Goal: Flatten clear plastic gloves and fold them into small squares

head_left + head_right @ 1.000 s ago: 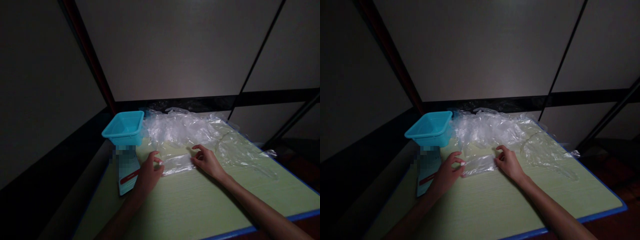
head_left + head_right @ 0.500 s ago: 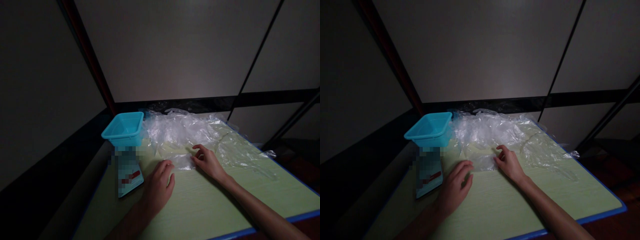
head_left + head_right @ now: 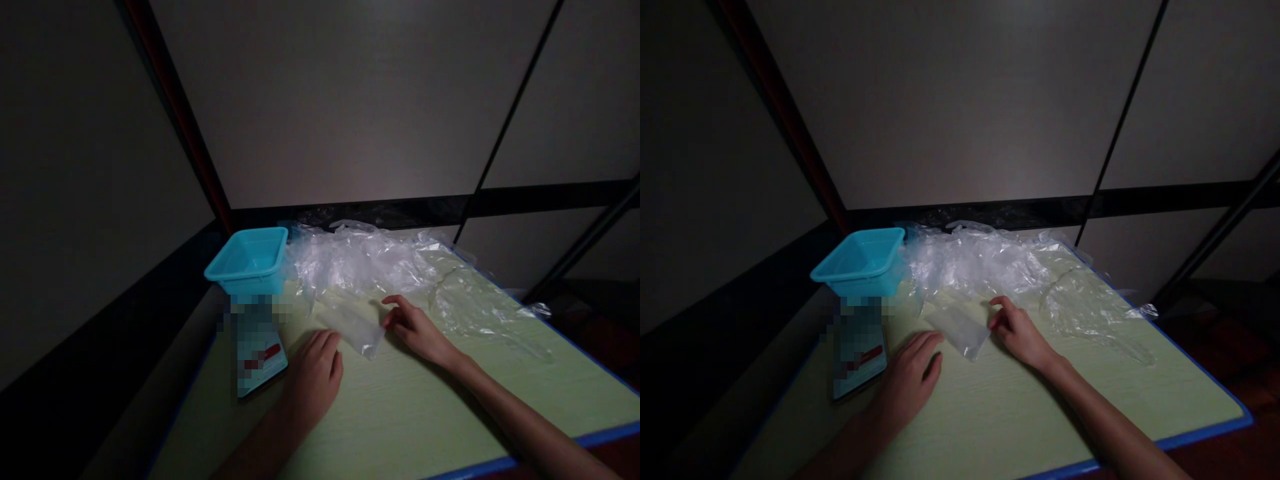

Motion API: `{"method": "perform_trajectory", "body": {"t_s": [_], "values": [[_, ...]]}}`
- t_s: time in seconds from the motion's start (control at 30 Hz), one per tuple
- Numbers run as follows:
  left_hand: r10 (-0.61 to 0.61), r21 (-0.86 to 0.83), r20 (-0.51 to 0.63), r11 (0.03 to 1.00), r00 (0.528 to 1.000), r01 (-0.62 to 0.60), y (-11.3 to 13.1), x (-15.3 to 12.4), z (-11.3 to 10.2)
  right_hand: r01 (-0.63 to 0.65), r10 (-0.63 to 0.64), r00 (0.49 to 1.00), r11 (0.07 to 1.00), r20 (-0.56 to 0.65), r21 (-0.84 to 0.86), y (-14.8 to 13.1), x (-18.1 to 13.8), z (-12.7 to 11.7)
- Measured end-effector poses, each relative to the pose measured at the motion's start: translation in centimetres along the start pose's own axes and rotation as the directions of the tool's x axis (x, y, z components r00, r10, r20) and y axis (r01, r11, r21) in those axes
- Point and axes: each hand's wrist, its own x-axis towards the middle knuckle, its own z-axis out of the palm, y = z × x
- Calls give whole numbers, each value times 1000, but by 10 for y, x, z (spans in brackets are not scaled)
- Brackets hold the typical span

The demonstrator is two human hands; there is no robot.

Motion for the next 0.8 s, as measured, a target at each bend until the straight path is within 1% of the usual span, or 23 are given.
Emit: {"method": "perform_trajectory", "body": {"t_s": [0.07,0.13,0.17,0.23,0.3,0.37,0.43,0.67,0.8], "values": [[8,-7,-30,1000,1000,-8,-3,1,-1,45,-45,999,998,16,-34,-4,-8,-6],[54,-27,-31,998,998,-55,-3,3,-2,156,-149,987,974,56,-165,-6,-18,-12],[94,-36,-8,995,996,-94,-2,4,-2,221,-203,974,943,98,-247,-5,-24,-15],[197,-39,87,980,977,-194,3,8,-3,321,-269,946,863,183,-389,-4,-33,-19],[303,-35,209,953,930,-303,10,13,-2,364,-284,930,795,232,-486,-3,-38,-20],[363,-27,301,928,882,-373,16,18,-1,382,-284,923,747,258,-544,-3,-39,-21],[380,-17,340,917,860,-398,18,21,1,391,-275,919,727,282,-565,-5,-38,-21],[365,-19,363,923,857,-384,8,16,-2,352,-200,929,740,313,-573,-12,-35,-21],[372,-38,416,919,830,-392,7,16,-4,341,-170,929,738,329,-583,-13,-34,-21]]}}
